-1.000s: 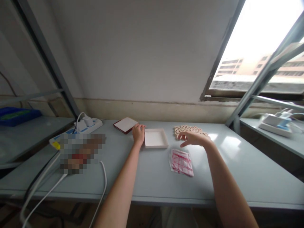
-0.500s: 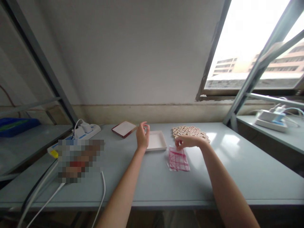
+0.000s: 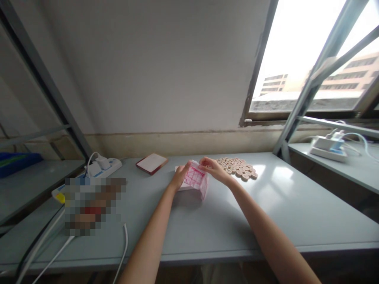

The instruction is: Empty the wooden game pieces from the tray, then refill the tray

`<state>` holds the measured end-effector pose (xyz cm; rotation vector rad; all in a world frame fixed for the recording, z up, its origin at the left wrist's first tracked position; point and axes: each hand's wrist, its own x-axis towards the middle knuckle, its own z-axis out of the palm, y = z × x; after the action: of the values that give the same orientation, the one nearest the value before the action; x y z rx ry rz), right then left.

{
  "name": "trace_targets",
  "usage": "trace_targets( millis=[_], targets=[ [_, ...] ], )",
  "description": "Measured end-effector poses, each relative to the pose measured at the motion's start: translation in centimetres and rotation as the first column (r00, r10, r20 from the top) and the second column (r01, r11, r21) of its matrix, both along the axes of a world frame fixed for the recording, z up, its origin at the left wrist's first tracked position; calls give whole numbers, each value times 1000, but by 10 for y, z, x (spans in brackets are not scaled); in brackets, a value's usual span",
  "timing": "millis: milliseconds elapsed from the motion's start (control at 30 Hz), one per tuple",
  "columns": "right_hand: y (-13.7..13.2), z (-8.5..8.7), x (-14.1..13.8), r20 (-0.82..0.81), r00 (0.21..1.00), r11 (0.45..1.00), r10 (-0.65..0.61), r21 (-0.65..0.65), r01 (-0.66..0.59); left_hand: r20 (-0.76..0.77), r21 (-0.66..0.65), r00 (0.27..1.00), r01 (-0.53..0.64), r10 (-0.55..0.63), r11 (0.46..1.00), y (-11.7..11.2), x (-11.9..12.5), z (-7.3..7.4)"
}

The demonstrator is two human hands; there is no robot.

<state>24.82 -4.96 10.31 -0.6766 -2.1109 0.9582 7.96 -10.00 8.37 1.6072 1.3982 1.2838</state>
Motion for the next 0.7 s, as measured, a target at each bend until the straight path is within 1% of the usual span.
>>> trace_targets(
  millis=[67,100,133,167,200,233,267,300,333,400,433,500,567,633,700],
  targets=[
    [-2,3,1,31,998,997,-46,61,44,79,-37,992,98,-95,994,2,-1,-1],
    [-2,4,2,48,995,991,-83,111,78,115,-42,983,148,-142,988,3,-1,-2],
    [-2,5,2,61,989,977,-138,174,125,136,-30,978,163,-157,986,5,-1,-3],
    [-2,5,3,67,976,952,-208,243,187,151,-9,979,142,-139,990,7,-1,-5],
    [-2,5,4,70,955,919,-288,299,255,165,18,981,95,-97,995,9,-2,-5],
    [-1,4,5,87,930,892,-358,325,313,182,43,982,34,-41,999,11,-3,-6],
    [-1,4,6,130,910,886,-395,315,339,202,64,979,-28,15,998,12,-3,-6],
    [-1,4,8,198,901,905,-386,272,328,222,78,973,-76,57,994,13,-4,-6],
    [-2,4,8,268,901,933,-340,213,288,242,83,967,-98,76,992,13,-4,-5],
    [-2,4,8,346,912,975,-219,113,191,273,74,960,-78,55,994,13,-3,-4],
    [-3,3,7,341,924,985,-173,88,152,281,65,959,-50,30,997,13,-1,-4],
    [-3,2,3,265,957,993,-118,55,107,287,43,958,-4,-8,999,13,1,-5],
    [-4,2,-1,157,986,998,-63,-14,66,274,52,962,-12,-3,999,13,2,-6],
    [-5,4,-4,45,999,994,-1,-108,6,260,98,963,-103,75,990,13,1,-7],
    [-7,6,-5,-42,997,980,57,-188,-64,281,127,948,-188,146,974,13,-2,-7]
  ],
)
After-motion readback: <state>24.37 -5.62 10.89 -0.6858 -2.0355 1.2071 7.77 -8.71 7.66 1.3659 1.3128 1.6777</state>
